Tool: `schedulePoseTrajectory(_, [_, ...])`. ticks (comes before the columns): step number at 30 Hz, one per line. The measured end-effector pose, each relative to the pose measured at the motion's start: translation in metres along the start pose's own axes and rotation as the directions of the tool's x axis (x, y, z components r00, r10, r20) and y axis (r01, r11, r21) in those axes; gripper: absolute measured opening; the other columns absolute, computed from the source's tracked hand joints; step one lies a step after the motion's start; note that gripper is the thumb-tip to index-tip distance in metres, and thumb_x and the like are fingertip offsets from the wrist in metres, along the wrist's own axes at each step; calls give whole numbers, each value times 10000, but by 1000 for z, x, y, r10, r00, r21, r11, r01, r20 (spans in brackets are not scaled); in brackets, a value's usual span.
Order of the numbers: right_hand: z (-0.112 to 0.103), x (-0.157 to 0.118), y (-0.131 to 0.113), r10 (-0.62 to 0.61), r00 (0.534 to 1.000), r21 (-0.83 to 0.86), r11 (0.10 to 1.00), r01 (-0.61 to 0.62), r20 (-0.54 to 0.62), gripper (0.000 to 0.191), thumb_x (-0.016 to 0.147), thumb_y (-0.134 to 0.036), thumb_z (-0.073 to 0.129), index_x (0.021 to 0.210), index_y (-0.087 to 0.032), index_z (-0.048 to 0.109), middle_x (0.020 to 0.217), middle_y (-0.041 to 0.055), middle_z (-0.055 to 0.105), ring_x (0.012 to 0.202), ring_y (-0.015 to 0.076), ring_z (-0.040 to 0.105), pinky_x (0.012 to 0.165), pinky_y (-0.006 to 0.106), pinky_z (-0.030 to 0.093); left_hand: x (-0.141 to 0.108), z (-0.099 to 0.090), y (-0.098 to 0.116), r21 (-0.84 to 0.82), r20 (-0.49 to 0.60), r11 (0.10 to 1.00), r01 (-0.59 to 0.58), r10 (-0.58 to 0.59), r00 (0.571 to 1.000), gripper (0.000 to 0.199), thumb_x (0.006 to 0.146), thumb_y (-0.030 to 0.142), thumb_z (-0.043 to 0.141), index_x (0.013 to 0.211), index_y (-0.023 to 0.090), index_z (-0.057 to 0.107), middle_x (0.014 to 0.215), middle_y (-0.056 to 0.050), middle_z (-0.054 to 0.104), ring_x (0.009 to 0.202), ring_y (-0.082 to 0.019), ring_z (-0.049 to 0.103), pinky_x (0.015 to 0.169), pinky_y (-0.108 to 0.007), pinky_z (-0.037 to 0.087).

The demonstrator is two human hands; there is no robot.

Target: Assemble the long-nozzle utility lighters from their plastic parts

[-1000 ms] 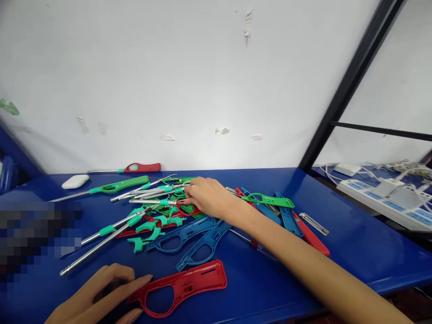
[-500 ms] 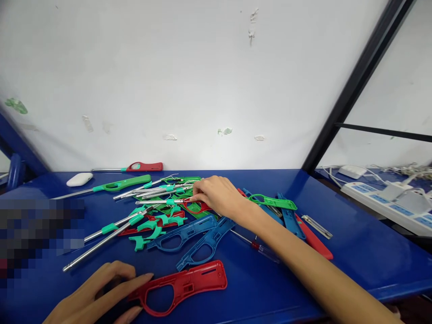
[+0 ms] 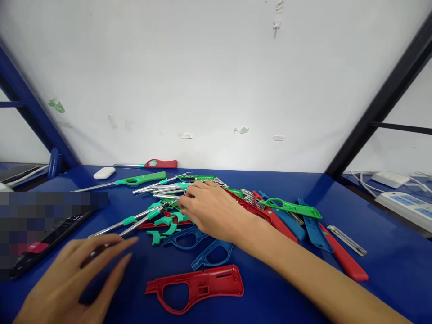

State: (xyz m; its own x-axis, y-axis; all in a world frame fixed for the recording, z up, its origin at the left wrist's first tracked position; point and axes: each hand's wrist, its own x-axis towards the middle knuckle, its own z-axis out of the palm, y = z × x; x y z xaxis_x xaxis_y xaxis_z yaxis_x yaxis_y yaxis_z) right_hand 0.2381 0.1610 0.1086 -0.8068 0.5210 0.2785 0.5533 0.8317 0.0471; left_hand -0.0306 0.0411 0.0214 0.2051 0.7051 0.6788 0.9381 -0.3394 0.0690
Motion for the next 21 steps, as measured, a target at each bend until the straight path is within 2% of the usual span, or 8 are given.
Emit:
schedulePoseTrajectory(2, [0,6,-1,-13,1000,-30,999,13,-3,212,1085,-257,531,1066,-180,728,1017,91,727,979,241,639,895,404,460,5,-2,-11,142,33,985,97,-103,994,460,1052,516,415,1311,244,681,1215,-112,678,1088,-346,619,764,-433,581])
schedulePoseTrajectory(3, [0,9,-1,-13,1000,-42,999,13,-6,220,1087,-240,517,1069,-176,727,1028,96,727,982,243,638,886,401,456,7,-2,-16,177,52,978,114,-125,991,506,1055,533,370,1266,221,708,1170,-120,696,1048,-358,626,737,-452,570])
schedulePoseTrajectory(6, [-1,14,3,-6,1000,-74,997,5,-20,218,1080,-203,511,1072,-170,727,1057,103,730,973,244,636,862,391,452,10,-2,-25,184,94,977,107,-126,988,479,1071,492,354,1090,238,759,1012,-58,728,875,-275,693,687,-400,558])
schedulePoseTrajectory(9, [-2,11,4,17,998,-85,996,-21,-53,204,1074,-203,524,1150,-170,711,1102,112,728,982,255,640,862,402,466,7,-3,-28,176,80,978,109,-125,989,432,1091,452,363,1035,258,745,997,-4,727,797,-188,731,639,-326,536])
schedulePoseTrajectory(14, [-5,-8,3,87,988,-39,995,-93,-131,346,1090,-265,517,1424,-195,573,1351,140,672,1165,288,643,953,459,521,-2,-6,-34,184,1,972,142,-145,989,377,1091,498,385,1119,300,705,1070,32,739,842,-169,740,721,-296,542])
schedulePoseTrajectory(18, [-2,-13,1,107,987,-1,994,-108,-122,362,1089,-341,542,1432,-230,569,1385,134,663,1212,278,651,986,471,554,-5,-12,-40,172,-32,960,222,-220,975,339,1070,516,435,1148,307,690,1110,36,751,849,-175,739,782,-298,582])
schedulePoseTrajectory(21, [6,-1,-1,98,993,-11,995,-99,-72,352,1075,-355,578,1391,-203,605,1349,137,674,1223,283,655,1014,485,559,-1,-20,-38,119,2,957,265,-267,964,303,1044,483,472,1126,304,702,1107,44,757,889,-197,747,794,-311,598])
